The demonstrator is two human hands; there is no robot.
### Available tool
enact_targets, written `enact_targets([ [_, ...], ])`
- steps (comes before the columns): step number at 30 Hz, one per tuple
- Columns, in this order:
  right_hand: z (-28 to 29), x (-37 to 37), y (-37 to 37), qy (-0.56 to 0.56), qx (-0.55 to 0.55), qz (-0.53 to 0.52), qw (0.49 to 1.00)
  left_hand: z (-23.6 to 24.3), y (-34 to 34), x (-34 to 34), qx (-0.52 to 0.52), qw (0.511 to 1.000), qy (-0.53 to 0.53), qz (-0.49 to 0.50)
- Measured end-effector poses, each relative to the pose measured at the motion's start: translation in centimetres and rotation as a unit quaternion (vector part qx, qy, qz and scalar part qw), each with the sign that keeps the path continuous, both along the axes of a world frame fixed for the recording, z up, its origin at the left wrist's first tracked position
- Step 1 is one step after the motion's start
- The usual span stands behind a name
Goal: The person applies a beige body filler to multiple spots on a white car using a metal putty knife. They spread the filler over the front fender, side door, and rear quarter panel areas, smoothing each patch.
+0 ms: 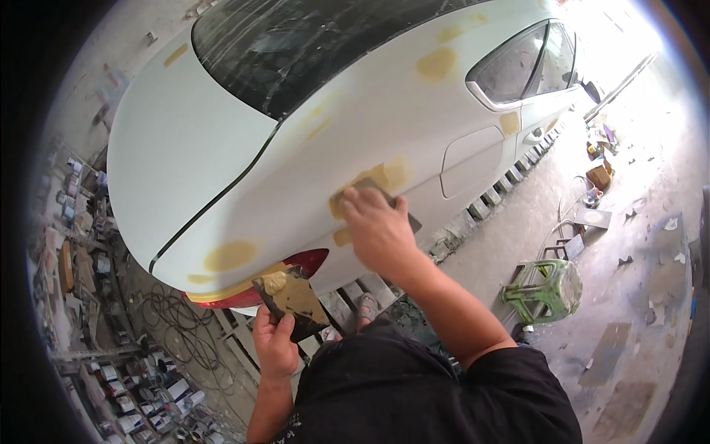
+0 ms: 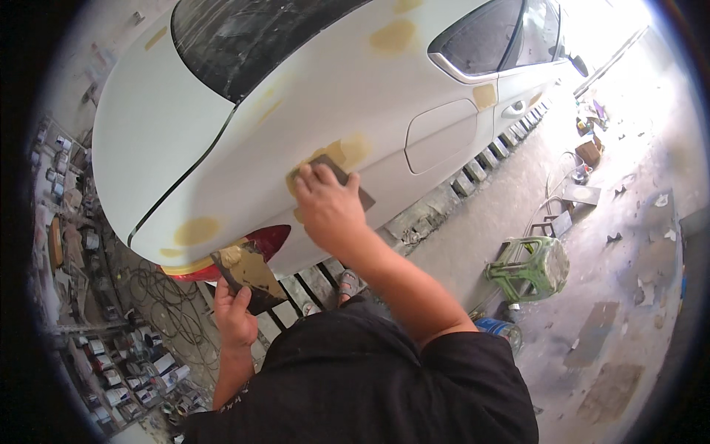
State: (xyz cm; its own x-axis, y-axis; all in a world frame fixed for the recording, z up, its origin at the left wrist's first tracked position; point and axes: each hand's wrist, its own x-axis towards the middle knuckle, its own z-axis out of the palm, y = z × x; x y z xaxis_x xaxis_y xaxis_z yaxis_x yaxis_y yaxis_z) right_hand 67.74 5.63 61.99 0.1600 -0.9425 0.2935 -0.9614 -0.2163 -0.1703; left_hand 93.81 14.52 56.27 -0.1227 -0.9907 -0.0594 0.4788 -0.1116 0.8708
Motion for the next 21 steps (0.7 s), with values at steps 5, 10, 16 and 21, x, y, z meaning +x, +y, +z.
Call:
enact_targets([
  [5,-2.7,1.0,2.8,0.03,-0.018,0.012,0.999,0.1,-0.2,0.1,-0.008,1.0,-0.007,-0.003],
  [10,-2.6,-1.6,3.4,0.027,0.023,-0.023,0.999,0.5,-0.3,0.0,-0.012,1.0,-0.011,-0.004],
  [16,0.5,-4.9,-1.1,-0.039,-0.043,-0.021,0.998,0.5,-0.2,0.1,-0.009,1.0,-0.015,-0.006],
  [21,-1.4,-2.9,1.5,0.018,0.045,-0.029,0.998,0.4,-0.1,0.2,-0.014,0.999,-0.036,0.007],
])
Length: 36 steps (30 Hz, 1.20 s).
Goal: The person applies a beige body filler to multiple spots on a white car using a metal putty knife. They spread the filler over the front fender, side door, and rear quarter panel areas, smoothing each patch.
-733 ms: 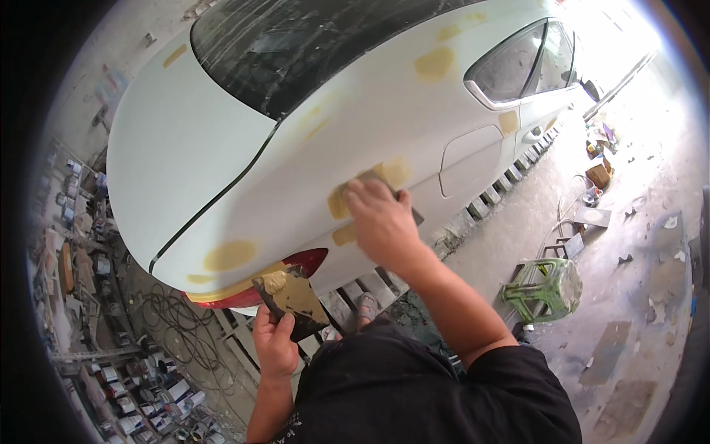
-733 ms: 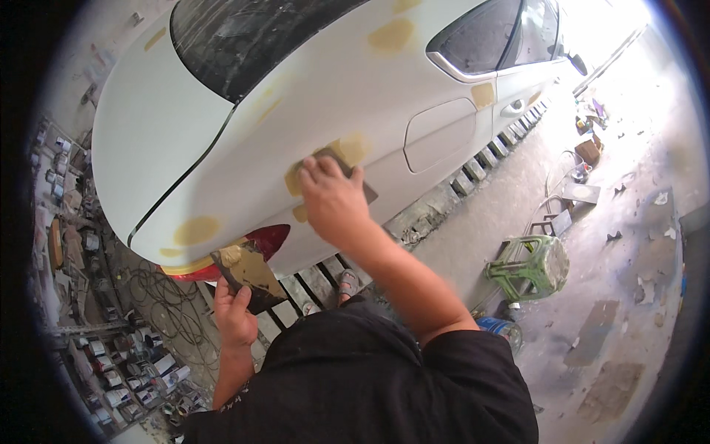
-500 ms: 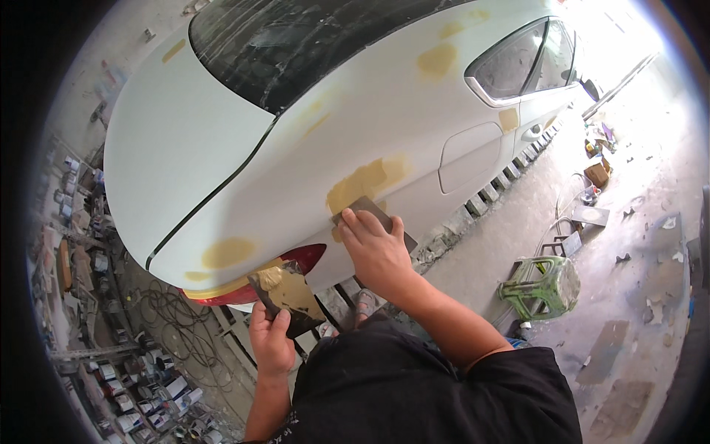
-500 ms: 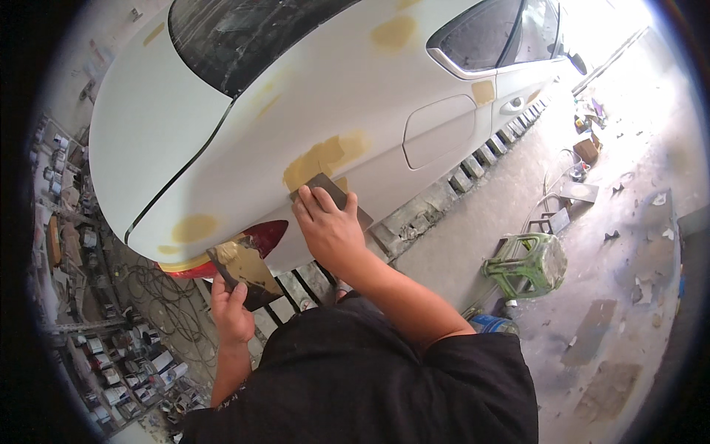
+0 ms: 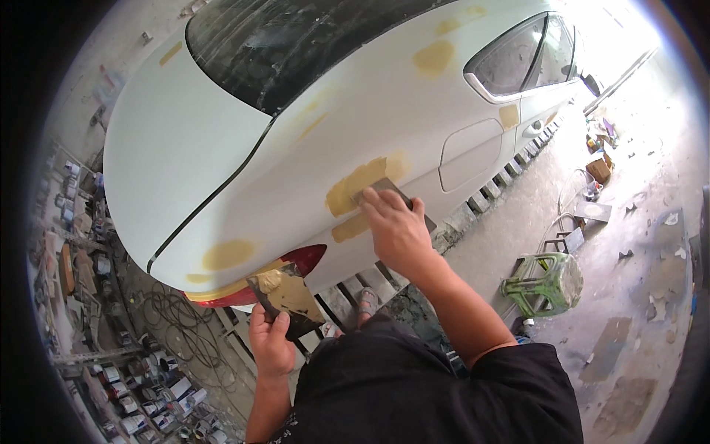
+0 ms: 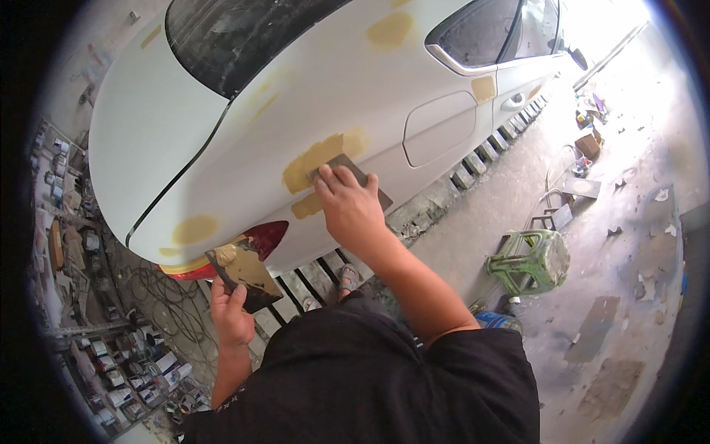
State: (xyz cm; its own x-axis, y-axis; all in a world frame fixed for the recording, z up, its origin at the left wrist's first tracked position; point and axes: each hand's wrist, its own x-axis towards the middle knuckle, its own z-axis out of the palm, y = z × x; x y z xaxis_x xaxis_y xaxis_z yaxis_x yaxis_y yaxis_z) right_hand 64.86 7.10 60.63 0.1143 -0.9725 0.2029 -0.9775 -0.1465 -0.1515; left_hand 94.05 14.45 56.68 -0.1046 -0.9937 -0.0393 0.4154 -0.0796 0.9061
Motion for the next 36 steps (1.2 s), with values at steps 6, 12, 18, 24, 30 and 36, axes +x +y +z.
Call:
enact_targets([
  [6,-1.0,-2.2,1.7,0.011,-0.023,-0.015,1.0,0.2,-0.7,-0.2,-0.008,1.0,0.011,-0.022],
  [12,1.4,-4.5,-2.7,-0.027,-0.077,-0.031,0.996,0.3,-0.9,-0.7,0.009,0.999,0.019,-0.026],
  [18,0.8,-3.1,-1.9,-0.035,-0.035,-0.011,0.999,-0.1,-0.9,-0.4,0.005,0.999,0.027,-0.021],
  [24,1.8,-5.4,-2.6,-0.044,-0.061,-0.017,0.997,-0.1,-1.3,-0.6,0.018,1.0,0.011,-0.012],
  [30,0.8,-5.0,-2.9,-0.051,-0.029,-0.015,0.998,0.1,-1.9,-0.8,0.006,1.0,0.009,-0.025],
  [36,-2.1,-5.1,0.5,-0.03,-0.036,-0.017,0.999,0.5,-2.4,-1.7,0.014,1.0,0.012,-0.016],
])
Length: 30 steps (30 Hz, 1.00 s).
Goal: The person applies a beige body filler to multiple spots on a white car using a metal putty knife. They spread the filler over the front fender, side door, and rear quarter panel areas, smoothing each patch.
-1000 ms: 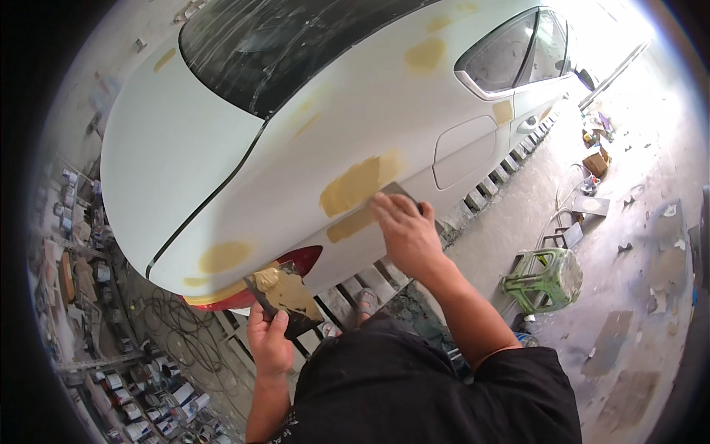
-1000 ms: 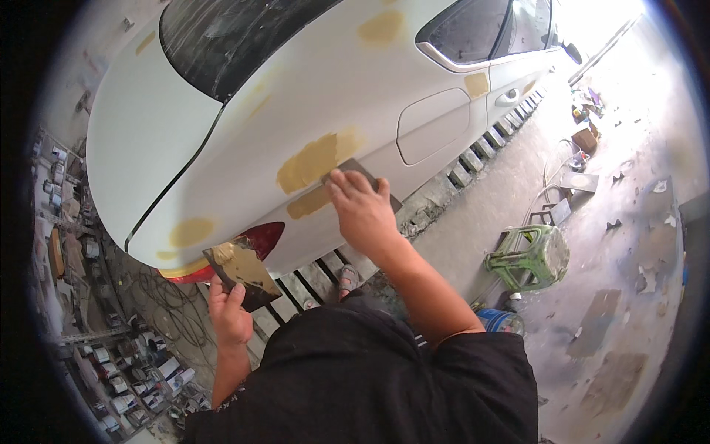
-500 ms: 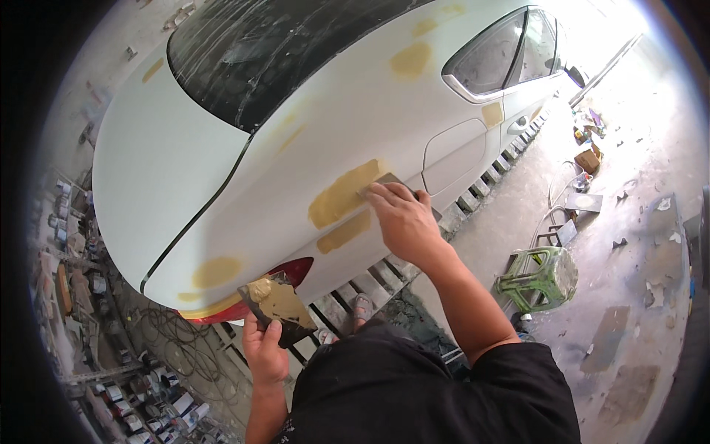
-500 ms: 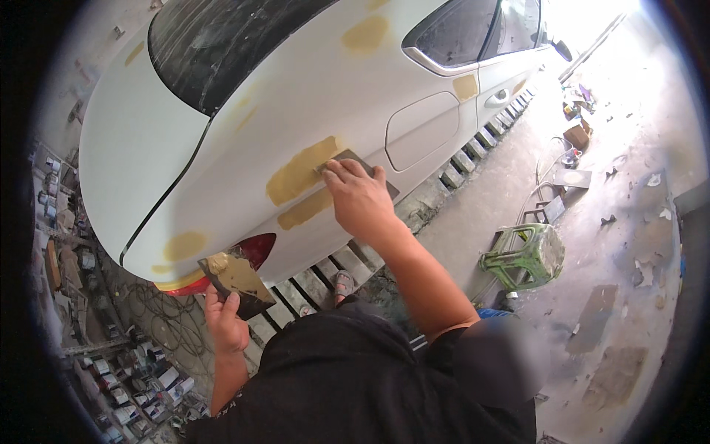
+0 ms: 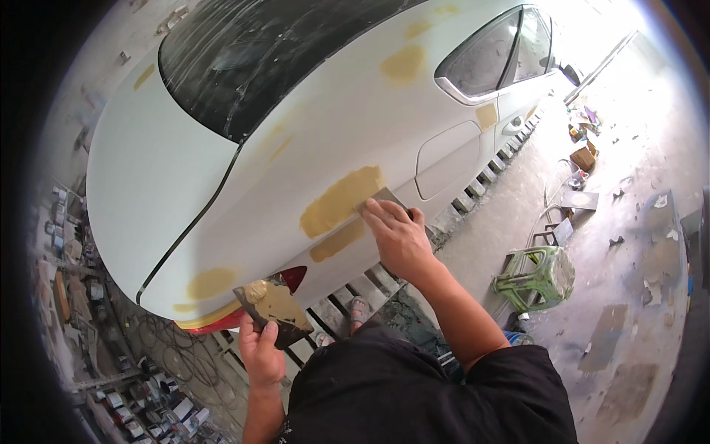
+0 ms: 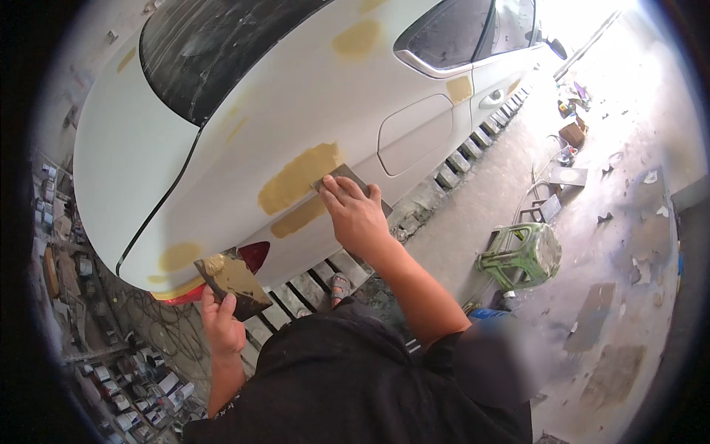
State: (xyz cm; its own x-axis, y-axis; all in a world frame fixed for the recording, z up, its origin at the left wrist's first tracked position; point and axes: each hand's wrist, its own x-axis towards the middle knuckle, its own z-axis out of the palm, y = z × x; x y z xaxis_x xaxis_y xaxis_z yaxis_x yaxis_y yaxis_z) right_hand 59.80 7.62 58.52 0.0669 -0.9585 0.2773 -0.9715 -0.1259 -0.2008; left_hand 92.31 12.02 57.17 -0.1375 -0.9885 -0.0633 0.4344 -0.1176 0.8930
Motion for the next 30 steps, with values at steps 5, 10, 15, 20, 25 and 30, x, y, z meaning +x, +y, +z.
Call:
enact_targets([
  [5,0.9,-1.1,0.0,0.006,0.015,-0.026,1.0,0.2,-0.5,-0.4,-0.023,0.999,-0.003,-0.024],
  [10,2.6,-2.8,-4.1,-0.021,-0.038,-0.023,0.999,-0.1,-0.4,-0.3,-0.013,0.999,-0.005,-0.032],
  [15,2.2,-2.0,-3.3,-0.019,0.001,-0.032,0.999,0.0,0.0,0.0,-0.014,1.0,0.001,-0.022],
  [20,3.0,-2.9,-2.8,-0.02,-0.01,-0.014,1.0,0.3,-0.5,-0.5,-0.004,1.0,0.005,-0.014],
  [25,3.0,-2.2,-4.5,-0.028,-0.041,-0.008,0.999,0.8,-1.0,-0.9,-0.023,0.999,0.002,-0.023],
  [30,3.1,-2.3,-3.1,-0.007,-0.005,-0.011,1.0,0.2,-1.3,-1.4,-0.009,1.0,0.0,-0.019],
])
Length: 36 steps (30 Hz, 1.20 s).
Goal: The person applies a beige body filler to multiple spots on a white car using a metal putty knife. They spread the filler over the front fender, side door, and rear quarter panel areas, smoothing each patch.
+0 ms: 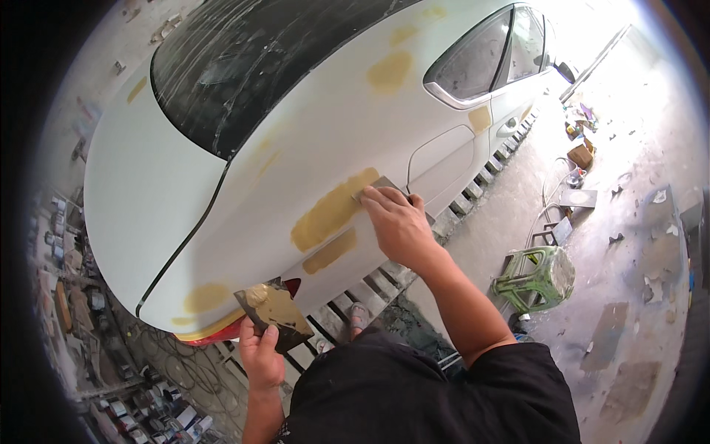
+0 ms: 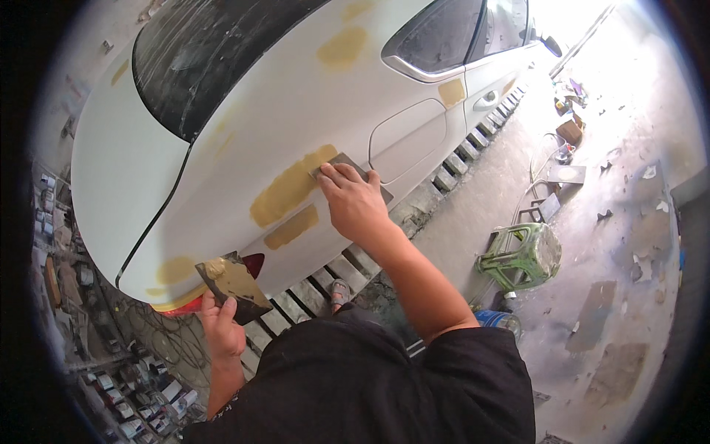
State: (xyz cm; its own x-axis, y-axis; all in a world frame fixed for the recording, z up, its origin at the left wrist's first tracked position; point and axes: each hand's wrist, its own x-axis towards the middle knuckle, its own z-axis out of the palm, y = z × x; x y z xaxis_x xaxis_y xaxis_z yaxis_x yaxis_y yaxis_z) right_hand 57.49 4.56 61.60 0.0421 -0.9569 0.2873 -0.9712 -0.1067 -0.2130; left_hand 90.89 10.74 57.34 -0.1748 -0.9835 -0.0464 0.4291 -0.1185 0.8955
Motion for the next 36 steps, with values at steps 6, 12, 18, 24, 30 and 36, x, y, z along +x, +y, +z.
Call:
enact_targets([
  [6,0.9,-0.7,-1.0,-0.027,-0.029,0.016,0.999,-0.3,-0.1,-0.1,0.011,1.0,0.001,-0.006],
  [12,-1.9,-0.2,1.1,-0.018,0.009,0.006,1.0,-0.2,-0.2,-0.4,-0.002,1.0,-0.009,0.014],
  [18,-3.0,0.4,3.8,-0.039,0.017,-0.006,0.999,0.6,-0.4,-0.7,-0.014,1.0,-0.007,0.0],
  [24,-3.4,3.4,3.3,-0.024,-0.061,0.01,0.998,0.6,0.0,-0.6,-0.006,1.0,-0.012,-0.006],
  [30,-4.7,4.7,4.1,-0.007,-0.01,-0.015,1.0,-0.1,0.6,0.0,-0.008,1.0,-0.008,0.006],
  [36,-2.2,7.1,6.5,-0.201,-0.083,0.099,0.971,0.7,0.7,-0.9,0.066,0.997,0.044,0.023],
])
